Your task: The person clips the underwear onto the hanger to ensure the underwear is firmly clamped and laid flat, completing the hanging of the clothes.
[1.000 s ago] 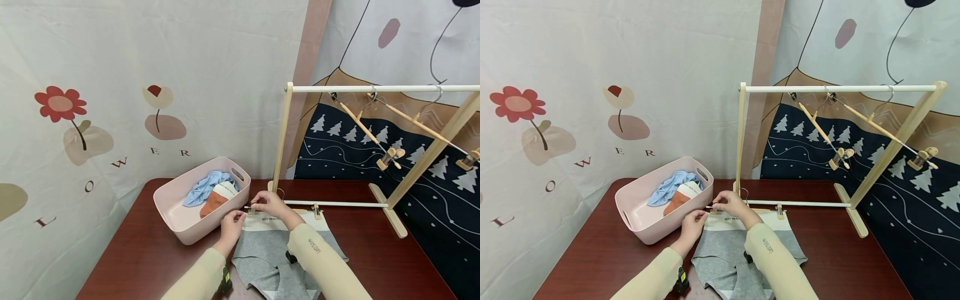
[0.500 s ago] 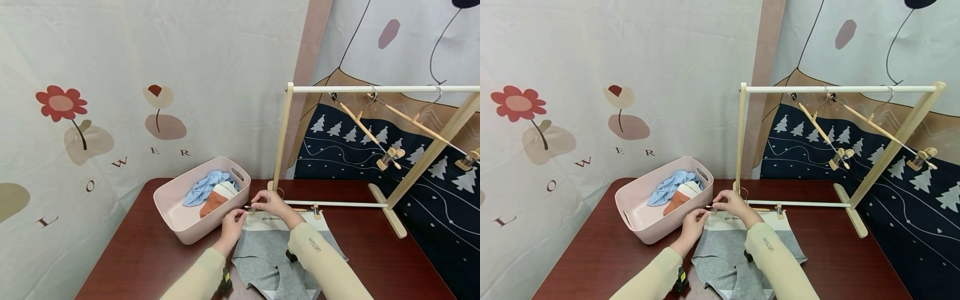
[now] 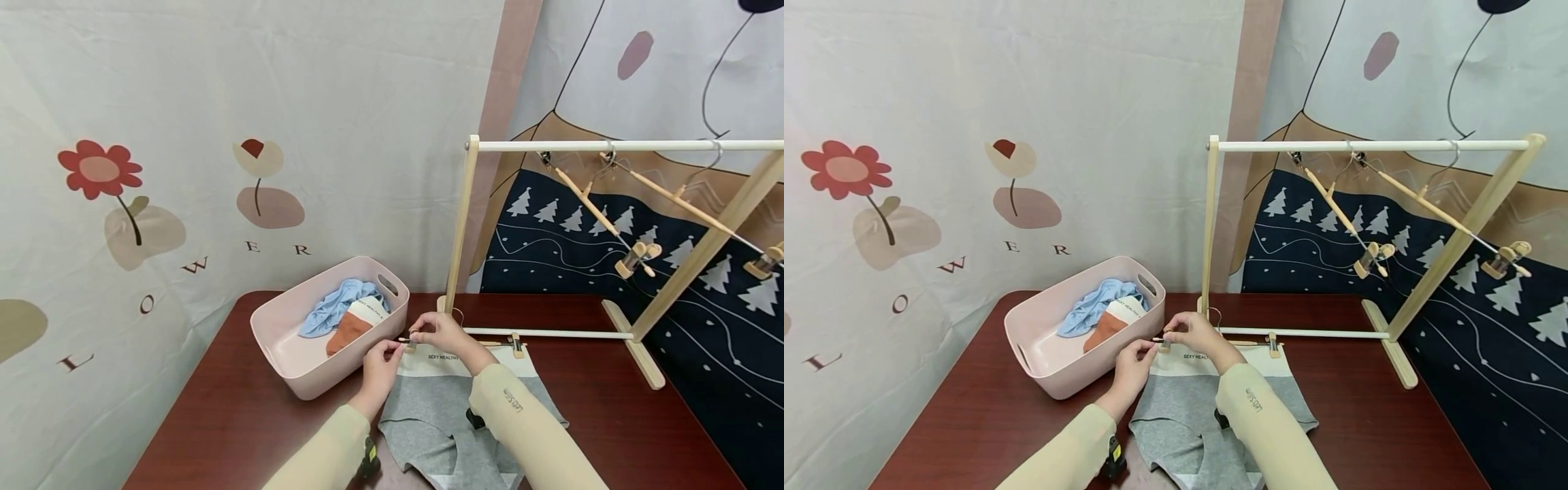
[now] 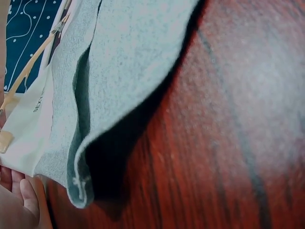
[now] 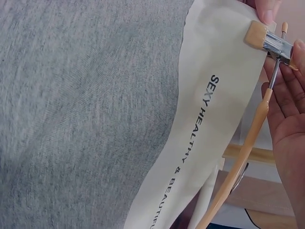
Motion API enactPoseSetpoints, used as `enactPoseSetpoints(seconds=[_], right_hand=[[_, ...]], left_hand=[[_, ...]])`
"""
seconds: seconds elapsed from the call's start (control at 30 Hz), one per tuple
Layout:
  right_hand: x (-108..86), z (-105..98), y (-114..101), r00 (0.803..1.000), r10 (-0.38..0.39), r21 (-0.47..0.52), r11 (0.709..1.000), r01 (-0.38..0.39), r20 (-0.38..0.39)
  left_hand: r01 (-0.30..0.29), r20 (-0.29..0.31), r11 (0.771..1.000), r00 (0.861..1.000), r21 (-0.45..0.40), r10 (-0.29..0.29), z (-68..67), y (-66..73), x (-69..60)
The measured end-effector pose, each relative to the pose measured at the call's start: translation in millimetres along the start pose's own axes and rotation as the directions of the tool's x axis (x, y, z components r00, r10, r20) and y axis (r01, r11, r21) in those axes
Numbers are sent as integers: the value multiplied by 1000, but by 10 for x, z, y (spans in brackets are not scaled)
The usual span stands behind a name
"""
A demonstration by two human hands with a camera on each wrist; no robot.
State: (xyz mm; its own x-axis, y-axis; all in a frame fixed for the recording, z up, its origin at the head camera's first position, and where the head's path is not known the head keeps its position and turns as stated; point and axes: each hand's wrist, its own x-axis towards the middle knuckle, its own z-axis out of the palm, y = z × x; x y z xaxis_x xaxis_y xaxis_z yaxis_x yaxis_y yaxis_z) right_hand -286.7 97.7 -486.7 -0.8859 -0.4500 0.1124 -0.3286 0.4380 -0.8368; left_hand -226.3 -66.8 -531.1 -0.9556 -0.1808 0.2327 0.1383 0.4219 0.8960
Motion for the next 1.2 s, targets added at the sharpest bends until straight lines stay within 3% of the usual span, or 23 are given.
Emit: enactPoseSetpoints(seconds=[0.13, 0.4, 0.73, 1.0, 1.2], right_hand=[[5, 16, 23, 1000, -19, 4, 1000, 19, 6], [12, 58, 61, 999, -31, 20, 999, 31, 12], [6, 132, 67, 1000, 26, -23, 999, -26, 17], [28, 204, 109, 999, 31, -36, 999, -31, -18], [14, 243, 133, 998, 64, -93, 994, -63, 7]], left_hand=[[-26, -5, 1000, 1000, 0, 26, 9, -1, -3], [-12, -19, 1000, 1000, 9, 13, -1, 2, -12], [41, -34, 999, 999, 25, -40, 7, -33, -31], [52, -18, 996, 999, 70, -51, -15, -62, -48], [59, -19, 994, 998, 91, -58, -45, -46, -65]])
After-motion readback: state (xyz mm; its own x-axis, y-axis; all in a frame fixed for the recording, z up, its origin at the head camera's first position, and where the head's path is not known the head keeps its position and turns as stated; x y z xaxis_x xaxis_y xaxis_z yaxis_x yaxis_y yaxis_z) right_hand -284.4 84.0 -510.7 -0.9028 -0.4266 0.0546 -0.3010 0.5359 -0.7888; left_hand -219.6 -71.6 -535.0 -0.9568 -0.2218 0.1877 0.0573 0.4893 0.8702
